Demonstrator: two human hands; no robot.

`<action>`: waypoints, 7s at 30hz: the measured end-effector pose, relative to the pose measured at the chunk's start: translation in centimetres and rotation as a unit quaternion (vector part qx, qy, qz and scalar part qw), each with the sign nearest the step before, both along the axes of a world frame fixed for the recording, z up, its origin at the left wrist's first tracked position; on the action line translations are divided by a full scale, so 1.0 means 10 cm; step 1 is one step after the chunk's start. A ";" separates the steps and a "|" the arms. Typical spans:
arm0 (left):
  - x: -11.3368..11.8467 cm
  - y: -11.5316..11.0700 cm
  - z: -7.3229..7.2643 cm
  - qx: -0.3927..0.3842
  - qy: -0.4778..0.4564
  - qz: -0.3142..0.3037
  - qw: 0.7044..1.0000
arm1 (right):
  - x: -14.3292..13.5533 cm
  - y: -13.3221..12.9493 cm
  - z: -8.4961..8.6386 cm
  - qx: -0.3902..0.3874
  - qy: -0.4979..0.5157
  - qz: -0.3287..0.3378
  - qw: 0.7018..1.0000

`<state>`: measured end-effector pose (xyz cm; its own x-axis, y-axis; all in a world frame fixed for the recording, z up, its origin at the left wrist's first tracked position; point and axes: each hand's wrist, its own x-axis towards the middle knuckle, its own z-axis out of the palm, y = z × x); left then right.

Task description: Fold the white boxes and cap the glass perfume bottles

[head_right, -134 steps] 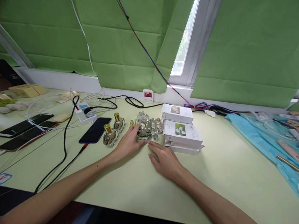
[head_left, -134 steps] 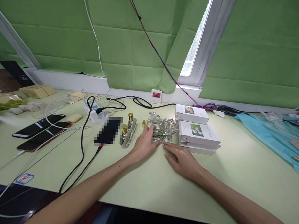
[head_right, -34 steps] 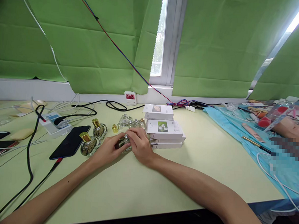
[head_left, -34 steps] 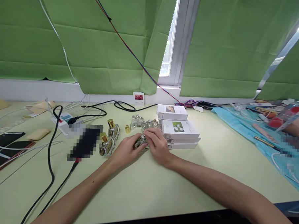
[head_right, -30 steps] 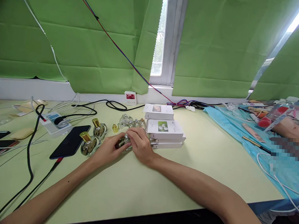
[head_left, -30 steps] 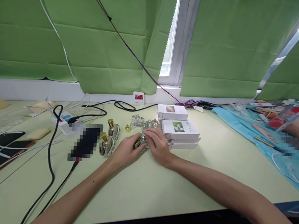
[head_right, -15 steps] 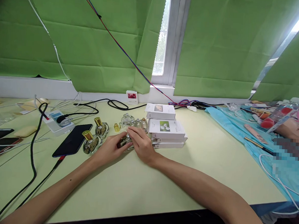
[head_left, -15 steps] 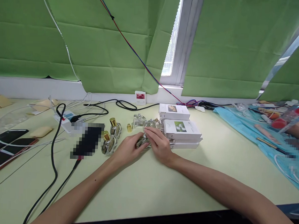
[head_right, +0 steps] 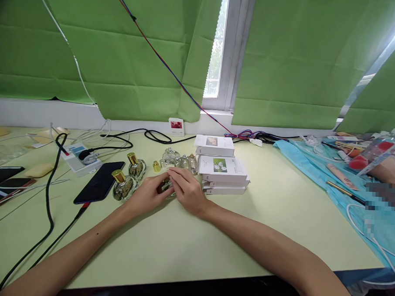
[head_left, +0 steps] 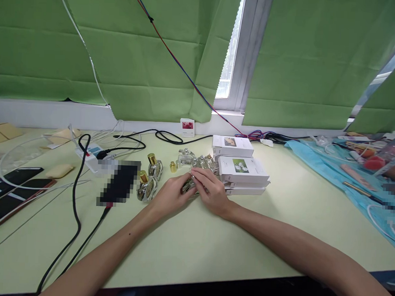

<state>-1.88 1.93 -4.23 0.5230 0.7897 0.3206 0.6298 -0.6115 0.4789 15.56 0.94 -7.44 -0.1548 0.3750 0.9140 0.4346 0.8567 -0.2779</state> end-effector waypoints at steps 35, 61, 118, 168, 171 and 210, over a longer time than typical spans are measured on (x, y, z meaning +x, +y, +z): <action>0.01 -0.01 0.01 -0.009 0.004 0.001 1.000 | 0.00 -0.01 0.02 -0.029 -0.006 -0.016 0.999; 0.01 -0.02 0.03 -0.021 0.004 0.001 1.000 | 0.01 0.06 -0.02 -0.031 0.013 0.015 0.999; 0.02 -0.02 0.02 -0.020 0.002 0.003 1.000 | 0.04 0.06 0.18 -0.049 -0.017 0.024 0.998; 0.02 -0.02 0.03 -0.034 0.007 0.008 0.999 | 0.02 -0.04 0.37 -0.116 -0.103 -0.031 0.987; 0.02 -0.02 0.02 -0.033 0.007 0.009 0.999 | 0.01 -0.05 0.38 -0.127 -0.082 -0.025 0.988; 0.03 -0.03 0.01 -0.027 -0.002 0.008 1.000 | 0.00 -0.04 0.33 -0.105 -0.092 -0.040 0.989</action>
